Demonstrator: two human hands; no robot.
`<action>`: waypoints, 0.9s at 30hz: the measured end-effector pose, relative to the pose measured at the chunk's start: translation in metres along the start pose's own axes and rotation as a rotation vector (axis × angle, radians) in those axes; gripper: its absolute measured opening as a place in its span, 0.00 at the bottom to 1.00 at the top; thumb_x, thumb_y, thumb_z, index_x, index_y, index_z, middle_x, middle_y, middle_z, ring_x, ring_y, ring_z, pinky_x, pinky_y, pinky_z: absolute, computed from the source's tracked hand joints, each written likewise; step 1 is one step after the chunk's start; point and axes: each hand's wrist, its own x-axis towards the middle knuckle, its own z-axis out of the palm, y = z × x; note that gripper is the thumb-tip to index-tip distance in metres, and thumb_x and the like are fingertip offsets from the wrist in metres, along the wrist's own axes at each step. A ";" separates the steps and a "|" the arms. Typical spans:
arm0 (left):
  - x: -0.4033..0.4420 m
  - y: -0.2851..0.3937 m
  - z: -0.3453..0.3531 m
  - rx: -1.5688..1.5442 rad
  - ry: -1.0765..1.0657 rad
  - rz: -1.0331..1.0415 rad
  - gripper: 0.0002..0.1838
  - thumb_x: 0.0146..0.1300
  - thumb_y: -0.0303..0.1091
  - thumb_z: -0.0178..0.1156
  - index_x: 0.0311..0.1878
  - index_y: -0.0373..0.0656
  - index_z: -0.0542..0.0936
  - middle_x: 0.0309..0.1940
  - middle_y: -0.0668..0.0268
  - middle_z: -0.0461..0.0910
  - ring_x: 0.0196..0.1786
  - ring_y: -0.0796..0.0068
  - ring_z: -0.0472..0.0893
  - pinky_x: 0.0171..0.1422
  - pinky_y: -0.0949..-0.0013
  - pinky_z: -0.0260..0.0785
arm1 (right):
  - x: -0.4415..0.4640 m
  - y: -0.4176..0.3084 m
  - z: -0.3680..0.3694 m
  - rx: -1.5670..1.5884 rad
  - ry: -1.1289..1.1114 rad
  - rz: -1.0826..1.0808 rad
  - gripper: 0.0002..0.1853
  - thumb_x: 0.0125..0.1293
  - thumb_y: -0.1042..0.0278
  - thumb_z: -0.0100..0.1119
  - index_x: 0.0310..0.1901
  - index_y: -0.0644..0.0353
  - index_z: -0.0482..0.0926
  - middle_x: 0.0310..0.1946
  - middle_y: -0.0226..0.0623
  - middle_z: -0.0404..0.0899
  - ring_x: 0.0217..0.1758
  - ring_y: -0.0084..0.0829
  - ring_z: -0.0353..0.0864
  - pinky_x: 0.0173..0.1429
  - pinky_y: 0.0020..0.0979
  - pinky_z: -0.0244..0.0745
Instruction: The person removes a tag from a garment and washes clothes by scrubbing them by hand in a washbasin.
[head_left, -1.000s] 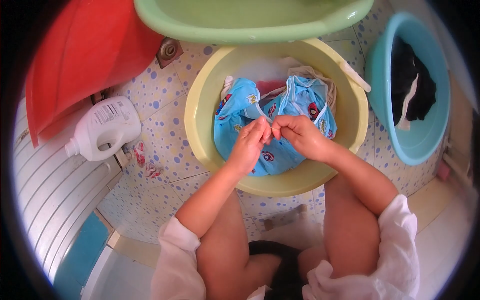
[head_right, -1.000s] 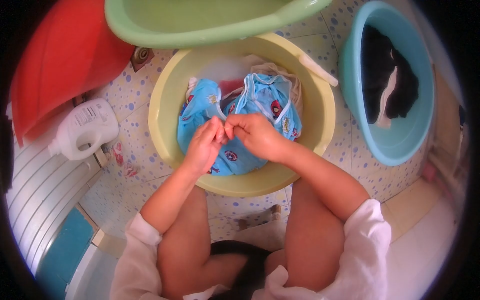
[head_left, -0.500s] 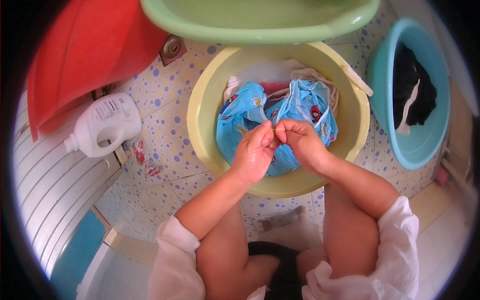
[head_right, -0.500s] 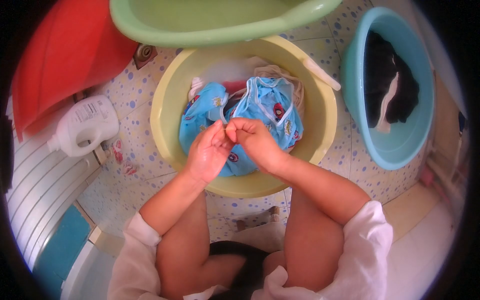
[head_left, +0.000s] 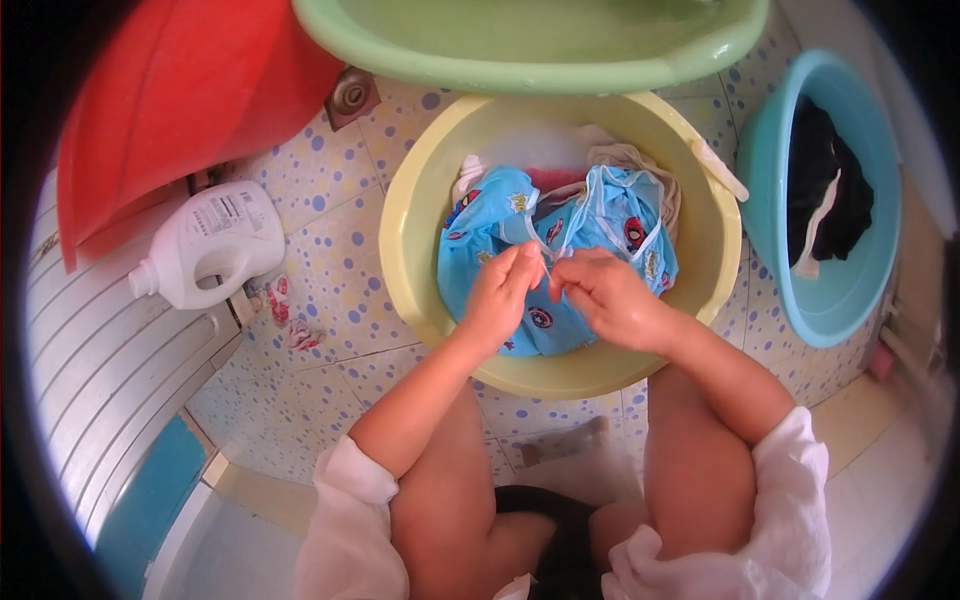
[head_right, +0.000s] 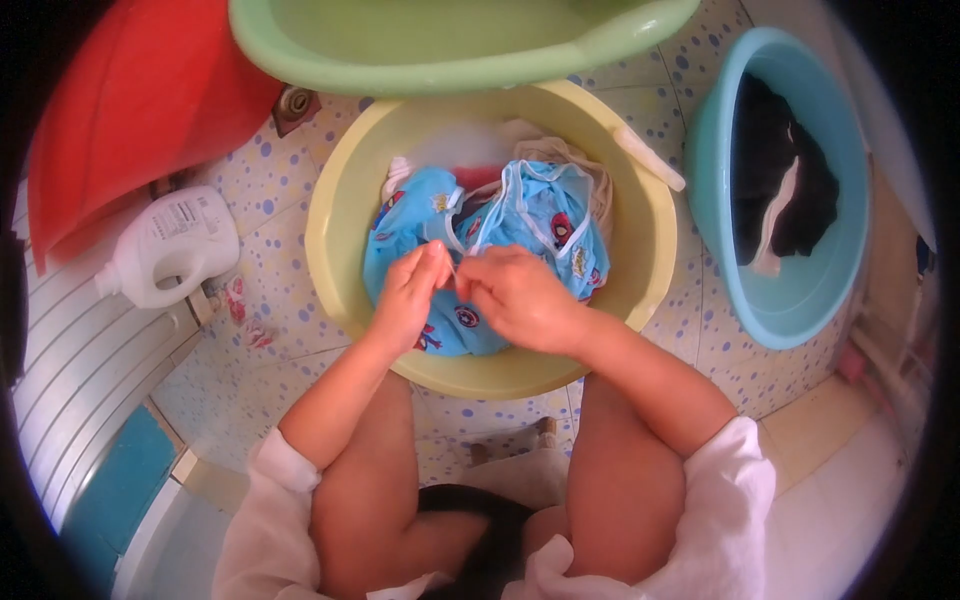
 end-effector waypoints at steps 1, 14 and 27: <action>-0.001 0.002 -0.001 0.251 0.035 0.038 0.20 0.70 0.44 0.42 0.22 0.45 0.64 0.20 0.72 0.60 0.30 0.80 0.64 0.38 0.74 0.58 | 0.000 -0.002 0.003 -0.086 -0.005 -0.091 0.05 0.56 0.81 0.43 0.27 0.64 0.70 0.24 0.37 0.71 0.31 0.29 0.71 0.40 0.29 0.67; 0.000 -0.003 0.007 -0.544 -0.089 -0.049 0.21 0.69 0.43 0.43 0.20 0.45 0.64 0.20 0.72 0.62 0.27 0.80 0.62 0.36 0.75 0.57 | 0.000 0.002 -0.001 0.343 0.011 0.083 0.09 0.57 0.81 0.38 0.27 0.64 0.71 0.27 0.33 0.74 0.33 0.22 0.72 0.42 0.23 0.67; -0.003 -0.002 -0.003 -0.133 -0.253 0.021 0.18 0.70 0.41 0.40 0.27 0.40 0.66 0.22 0.73 0.61 0.28 0.82 0.60 0.37 0.77 0.57 | 0.003 0.003 -0.007 0.586 -0.026 0.308 0.09 0.57 0.77 0.40 0.23 0.61 0.71 0.23 0.28 0.72 0.28 0.18 0.68 0.36 0.21 0.64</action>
